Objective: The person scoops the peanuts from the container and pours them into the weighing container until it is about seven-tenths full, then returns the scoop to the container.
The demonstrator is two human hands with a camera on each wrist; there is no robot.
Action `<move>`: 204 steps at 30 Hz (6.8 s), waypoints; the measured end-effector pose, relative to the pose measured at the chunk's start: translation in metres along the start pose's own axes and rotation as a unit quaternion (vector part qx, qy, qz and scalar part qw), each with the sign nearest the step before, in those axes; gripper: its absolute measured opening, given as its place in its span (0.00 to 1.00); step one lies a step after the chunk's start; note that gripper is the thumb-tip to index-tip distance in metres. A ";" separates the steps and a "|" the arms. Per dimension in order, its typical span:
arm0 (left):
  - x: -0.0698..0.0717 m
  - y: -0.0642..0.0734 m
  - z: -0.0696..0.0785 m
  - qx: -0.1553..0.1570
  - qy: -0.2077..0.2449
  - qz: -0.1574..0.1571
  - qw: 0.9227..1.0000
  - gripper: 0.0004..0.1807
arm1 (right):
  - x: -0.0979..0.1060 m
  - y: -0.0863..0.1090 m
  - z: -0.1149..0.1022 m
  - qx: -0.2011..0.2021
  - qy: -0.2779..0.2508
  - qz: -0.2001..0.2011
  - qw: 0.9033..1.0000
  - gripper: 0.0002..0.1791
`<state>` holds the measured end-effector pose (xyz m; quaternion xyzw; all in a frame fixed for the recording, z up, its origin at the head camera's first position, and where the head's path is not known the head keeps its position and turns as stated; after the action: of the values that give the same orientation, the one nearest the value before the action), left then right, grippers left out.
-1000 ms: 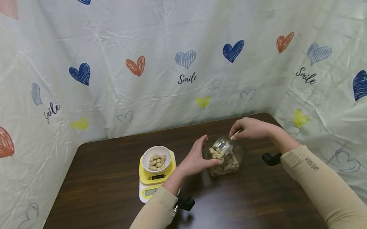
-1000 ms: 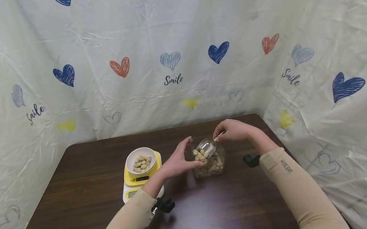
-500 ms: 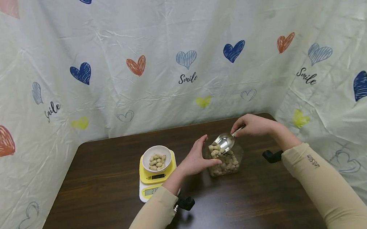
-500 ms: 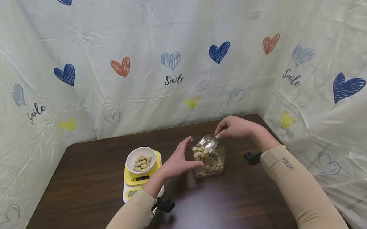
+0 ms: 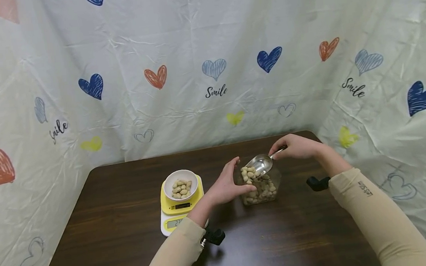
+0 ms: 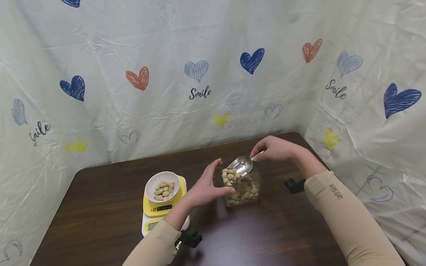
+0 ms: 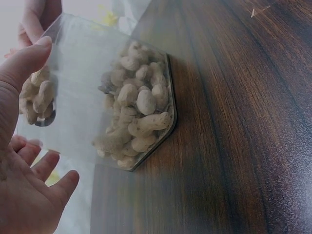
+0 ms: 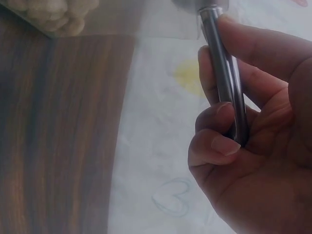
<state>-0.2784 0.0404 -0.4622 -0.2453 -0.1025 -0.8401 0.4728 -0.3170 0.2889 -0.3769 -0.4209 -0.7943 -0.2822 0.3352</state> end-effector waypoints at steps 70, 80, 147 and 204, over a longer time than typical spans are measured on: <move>-0.001 0.000 0.000 0.002 0.013 -0.007 1.000 0.60 | 0.004 0.007 0.006 -0.002 -0.018 0.017 1.000 0.13; -0.001 0.001 0.001 0.001 0.011 -0.006 1.000 0.61 | -0.005 0.004 0.006 -0.008 -0.027 -0.002 1.000 0.14; 0.043 0.043 0.017 -0.052 -0.020 0.008 0.998 0.61 | -0.005 0.052 0.023 -0.034 -0.051 0.123 0.991 0.18; 0.154 0.122 -0.110 0.087 -0.104 0.070 0.988 0.66 | -0.070 -0.036 -0.102 -0.004 -0.151 0.122 0.981 0.15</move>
<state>-0.2771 -0.1835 -0.4853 -0.2955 -0.2066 -0.7625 0.5373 -0.2882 0.1635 -0.3741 -0.5541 -0.7772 -0.1750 0.2414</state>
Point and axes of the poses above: each hand's wrist, its own y-axis away from the middle knuckle, its own x-axis out of the back of the hand, z = x × y, the point moved 5 cm from there along -y, towards the middle knuckle
